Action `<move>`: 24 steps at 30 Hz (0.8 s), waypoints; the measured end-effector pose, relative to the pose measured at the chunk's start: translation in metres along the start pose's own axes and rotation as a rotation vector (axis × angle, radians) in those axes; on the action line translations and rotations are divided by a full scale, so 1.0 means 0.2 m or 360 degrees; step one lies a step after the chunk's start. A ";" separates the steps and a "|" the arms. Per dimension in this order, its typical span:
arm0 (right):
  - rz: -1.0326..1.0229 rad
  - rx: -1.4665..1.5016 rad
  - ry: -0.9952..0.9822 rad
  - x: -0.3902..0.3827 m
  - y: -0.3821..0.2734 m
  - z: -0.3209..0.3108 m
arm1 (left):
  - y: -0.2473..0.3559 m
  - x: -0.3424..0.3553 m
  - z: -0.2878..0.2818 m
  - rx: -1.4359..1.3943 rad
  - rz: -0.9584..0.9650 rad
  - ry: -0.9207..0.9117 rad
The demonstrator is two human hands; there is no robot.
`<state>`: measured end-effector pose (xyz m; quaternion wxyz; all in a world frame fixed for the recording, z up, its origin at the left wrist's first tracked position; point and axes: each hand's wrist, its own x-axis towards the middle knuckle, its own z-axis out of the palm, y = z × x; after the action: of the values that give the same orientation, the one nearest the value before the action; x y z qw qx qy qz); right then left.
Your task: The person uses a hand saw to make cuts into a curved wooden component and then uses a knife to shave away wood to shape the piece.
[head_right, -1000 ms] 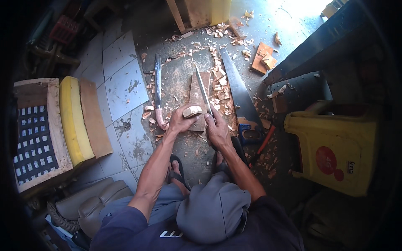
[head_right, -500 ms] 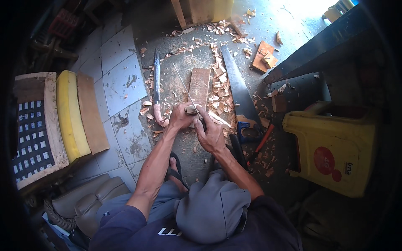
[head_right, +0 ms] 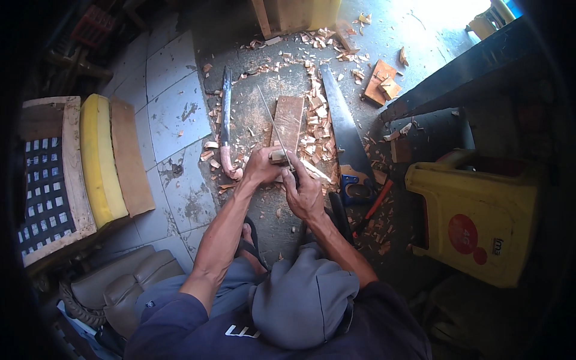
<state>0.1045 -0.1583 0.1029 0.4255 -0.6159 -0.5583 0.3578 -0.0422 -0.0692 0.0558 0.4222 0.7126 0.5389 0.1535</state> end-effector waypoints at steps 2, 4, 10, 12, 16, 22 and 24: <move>0.0095 -0.0005 -0.0054 0.00 -0.01 -0.01 | 0.03 -0.01 -0.01 -0.0014 -0.0006 -0.0023; 0.0016 -0.0022 -0.0021 0.00 -0.01 -0.01 | 0.03 0.00 -0.02 0.0080 -0.0005 -0.0022; 0.0061 -0.0113 -0.0050 -0.04 0.00 -0.01 | 0.06 -0.02 -0.05 -0.0025 -0.0096 -0.0047; 0.0245 -0.0154 -0.0088 -0.01 0.10 0.00 | -0.04 0.03 0.05 0.0049 -0.0080 0.0038; 0.0337 0.0005 -0.0092 -0.01 -0.05 -0.06 | 0.14 0.04 -0.06 -0.0063 0.0036 -0.0054; -0.0109 -0.0036 0.0080 0.01 0.15 -0.03 | 0.01 0.10 0.05 0.0197 0.0348 0.0074; 0.0088 -0.0028 -0.0027 0.01 -0.02 -0.07 | 0.07 0.05 0.01 0.0072 0.0348 0.0223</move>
<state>0.1162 -0.1586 0.1124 0.4053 -0.6317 -0.5478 0.3696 -0.0281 -0.0622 0.0633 0.3479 0.7640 0.4896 0.2357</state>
